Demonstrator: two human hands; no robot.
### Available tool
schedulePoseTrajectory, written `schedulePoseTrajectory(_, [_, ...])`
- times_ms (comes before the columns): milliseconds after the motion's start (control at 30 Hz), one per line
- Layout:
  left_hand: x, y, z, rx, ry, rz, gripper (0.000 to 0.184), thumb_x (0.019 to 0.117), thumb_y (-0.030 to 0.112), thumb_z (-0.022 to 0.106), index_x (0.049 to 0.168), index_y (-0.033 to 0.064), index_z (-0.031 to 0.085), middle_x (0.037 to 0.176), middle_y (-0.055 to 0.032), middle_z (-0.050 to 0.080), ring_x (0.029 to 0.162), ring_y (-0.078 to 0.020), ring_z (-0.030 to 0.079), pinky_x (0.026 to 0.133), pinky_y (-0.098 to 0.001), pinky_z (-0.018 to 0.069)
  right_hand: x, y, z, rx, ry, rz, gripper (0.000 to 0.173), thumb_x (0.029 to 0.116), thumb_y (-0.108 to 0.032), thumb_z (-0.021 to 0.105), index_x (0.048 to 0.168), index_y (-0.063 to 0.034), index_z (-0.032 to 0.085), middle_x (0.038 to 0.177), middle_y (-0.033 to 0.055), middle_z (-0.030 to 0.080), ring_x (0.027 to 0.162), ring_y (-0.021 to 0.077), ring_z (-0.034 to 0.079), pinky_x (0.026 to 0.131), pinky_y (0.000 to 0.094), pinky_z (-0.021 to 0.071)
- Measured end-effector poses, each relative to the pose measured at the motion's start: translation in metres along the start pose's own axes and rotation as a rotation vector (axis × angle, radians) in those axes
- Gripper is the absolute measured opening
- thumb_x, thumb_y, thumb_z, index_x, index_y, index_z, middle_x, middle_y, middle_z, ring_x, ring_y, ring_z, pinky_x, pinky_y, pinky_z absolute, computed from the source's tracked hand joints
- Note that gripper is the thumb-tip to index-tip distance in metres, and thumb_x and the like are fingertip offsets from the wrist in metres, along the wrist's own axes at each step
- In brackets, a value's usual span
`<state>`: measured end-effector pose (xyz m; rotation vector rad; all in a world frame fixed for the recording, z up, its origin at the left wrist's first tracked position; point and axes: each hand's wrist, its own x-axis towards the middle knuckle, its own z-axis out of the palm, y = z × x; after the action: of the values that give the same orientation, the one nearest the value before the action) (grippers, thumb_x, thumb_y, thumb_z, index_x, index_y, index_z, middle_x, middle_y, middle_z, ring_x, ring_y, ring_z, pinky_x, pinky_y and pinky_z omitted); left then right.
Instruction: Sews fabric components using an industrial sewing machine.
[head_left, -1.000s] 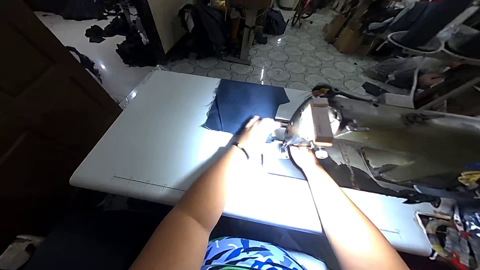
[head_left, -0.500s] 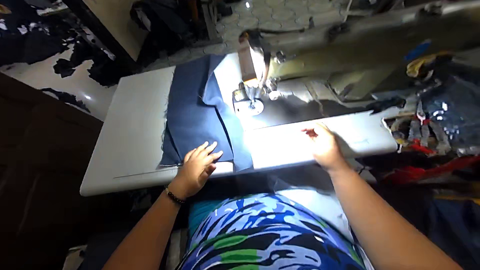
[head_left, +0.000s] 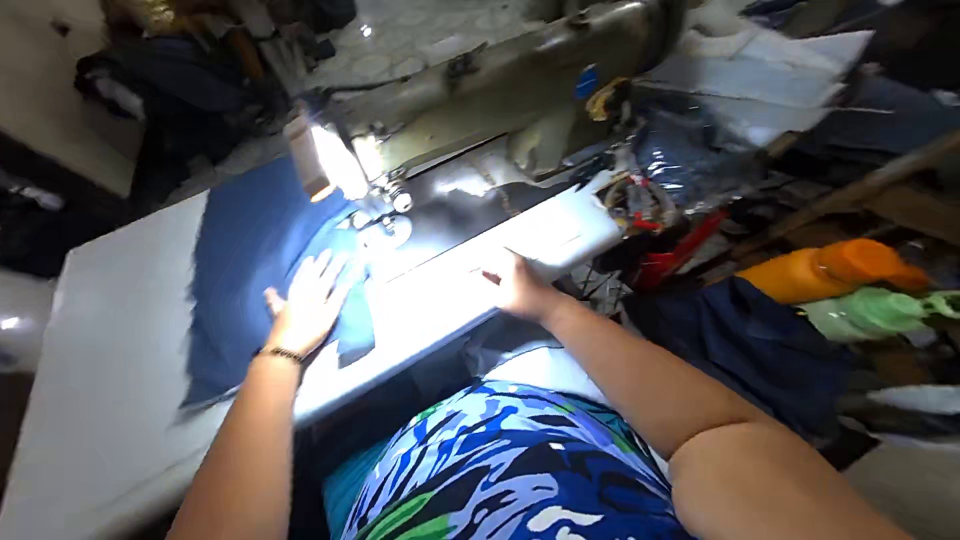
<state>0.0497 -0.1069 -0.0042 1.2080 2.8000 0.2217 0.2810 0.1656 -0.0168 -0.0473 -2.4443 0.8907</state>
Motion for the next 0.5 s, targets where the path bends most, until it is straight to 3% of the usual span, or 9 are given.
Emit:
schedulePoseTrajectory(67, [-0.018, -0.027, -0.001, 0.004, 0.017, -0.031, 0.057, 0.1087, 0.047, 0.033, 0.162, 0.0290, 0.033, 0.170, -0.0019, 0.028, 0.157, -0.0379, 0.019, 0.109, -0.0863, 0.0059, -0.003, 0.020, -0.036, -0.144, 0.075, -0.110, 0.013, 0.0879, -0.003, 0.068, 0.097, 0.0002, 0.077, 0.105, 0.0160, 0.074, 0.106, 0.0312, 0.070, 0.099, 0.0465, 0.0545])
schedulePoseTrajectory(100, [-0.032, -0.031, 0.001, 0.006, 0.035, -0.032, 0.059, 0.1071, 0.048, 0.033, 0.162, 0.0264, 0.035, 0.169, -0.0056, 0.029, 0.156, -0.0415, 0.021, 0.108, -0.0866, 0.0071, -0.004, 0.036, -0.063, -0.209, 0.127, -0.076, 0.015, 0.0896, -0.002, 0.067, 0.100, 0.0032, 0.076, 0.108, 0.0195, 0.074, 0.108, 0.0352, 0.070, 0.099, 0.0504, 0.0539])
schedulePoseTrajectory(200, [-0.065, -0.009, 0.012, 0.010, 0.090, -0.011, 0.060, 0.1046, 0.049, 0.033, 0.159, 0.0244, 0.043, 0.167, -0.0130, 0.033, 0.153, -0.0511, 0.022, 0.103, -0.0902, 0.0071, -0.001, 0.085, -0.157, -0.455, 0.257, 0.394, 0.027, 0.1033, -0.015, 0.055, 0.115, 0.0020, 0.072, 0.122, 0.0260, 0.068, 0.120, 0.0435, 0.062, 0.105, 0.0588, 0.0471])
schedulePoseTrajectory(267, [-0.074, 0.020, 0.025, 0.012, 0.171, 0.064, 0.057, 0.1044, 0.047, 0.034, 0.153, 0.0241, 0.051, 0.161, -0.0163, 0.043, 0.149, -0.0500, 0.034, 0.103, -0.0899, 0.0089, 0.002, 0.116, -0.204, -0.547, 0.333, 0.688, 0.030, 0.1019, -0.016, 0.054, 0.122, -0.0003, 0.070, 0.135, 0.0344, 0.057, 0.132, 0.0580, 0.045, 0.103, 0.0759, 0.0353])
schedulePoseTrajectory(367, [-0.075, 0.051, 0.028, -0.014, 0.137, 0.108, 0.058, 0.1043, 0.050, 0.031, 0.154, 0.0258, 0.051, 0.160, -0.0211, 0.041, 0.149, -0.0449, 0.037, 0.110, -0.0838, 0.0113, 0.008, 0.152, -0.235, -0.623, 0.387, 0.952, 0.035, 0.0960, -0.006, 0.052, 0.127, -0.0034, 0.069, 0.145, 0.0373, 0.047, 0.141, 0.0607, 0.032, 0.102, 0.0818, 0.0267])
schedulePoseTrajectory(500, [-0.072, 0.053, 0.029, -0.025, 0.118, 0.140, 0.064, 0.1030, 0.054, 0.028, 0.155, 0.0230, 0.049, 0.162, -0.0214, 0.038, 0.151, -0.0441, 0.033, 0.113, -0.0792, 0.0149, 0.020, 0.184, -0.249, -0.605, 0.219, 1.193, 0.049, 0.0954, -0.006, 0.058, 0.144, -0.0137, 0.060, 0.157, 0.0362, 0.033, 0.148, 0.0604, 0.020, 0.104, 0.0841, 0.0245])
